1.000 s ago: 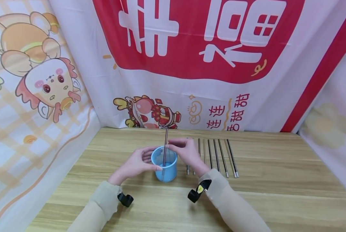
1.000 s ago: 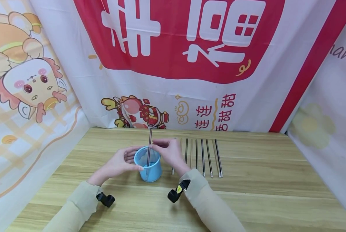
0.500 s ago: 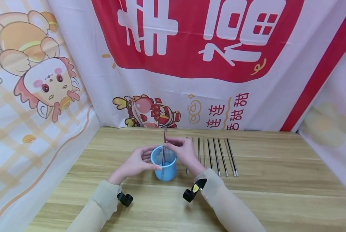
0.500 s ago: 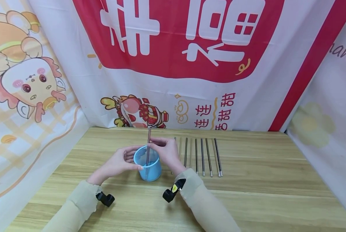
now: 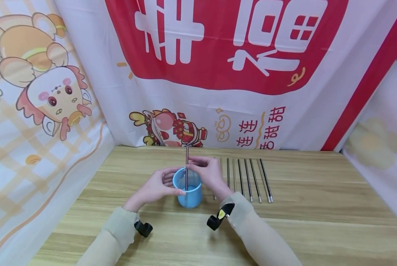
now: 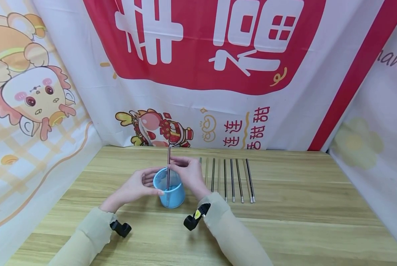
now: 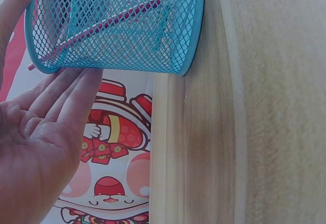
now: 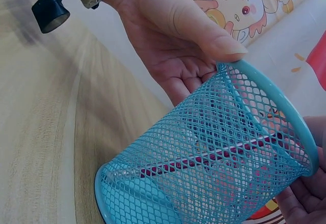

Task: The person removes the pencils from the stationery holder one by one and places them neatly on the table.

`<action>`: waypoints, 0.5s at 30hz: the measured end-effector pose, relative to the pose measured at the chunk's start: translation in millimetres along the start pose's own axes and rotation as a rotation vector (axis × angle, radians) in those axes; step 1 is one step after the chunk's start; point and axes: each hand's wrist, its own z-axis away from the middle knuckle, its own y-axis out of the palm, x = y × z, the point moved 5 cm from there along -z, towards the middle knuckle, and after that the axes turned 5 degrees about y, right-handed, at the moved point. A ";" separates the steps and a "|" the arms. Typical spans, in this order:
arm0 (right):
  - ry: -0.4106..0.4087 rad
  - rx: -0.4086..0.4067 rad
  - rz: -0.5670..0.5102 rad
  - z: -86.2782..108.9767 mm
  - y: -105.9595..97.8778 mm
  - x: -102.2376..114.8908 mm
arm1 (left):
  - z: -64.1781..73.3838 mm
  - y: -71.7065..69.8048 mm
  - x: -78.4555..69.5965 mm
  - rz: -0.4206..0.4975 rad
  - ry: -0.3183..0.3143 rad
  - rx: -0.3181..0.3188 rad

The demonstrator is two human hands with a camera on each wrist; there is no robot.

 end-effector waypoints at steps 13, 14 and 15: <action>-0.002 -0.043 -0.107 -2.9 -10.5 4.0 | 0.3 0.0 -1.8 0.008 0.004 0.003; -0.006 -0.051 -0.111 -2.4 -12.9 6.2 | 0.3 0.2 -1.9 0.009 0.006 0.003; -0.015 -0.059 -0.123 -2.0 -15.4 8.7 | 0.3 0.2 -2.1 0.009 0.007 0.001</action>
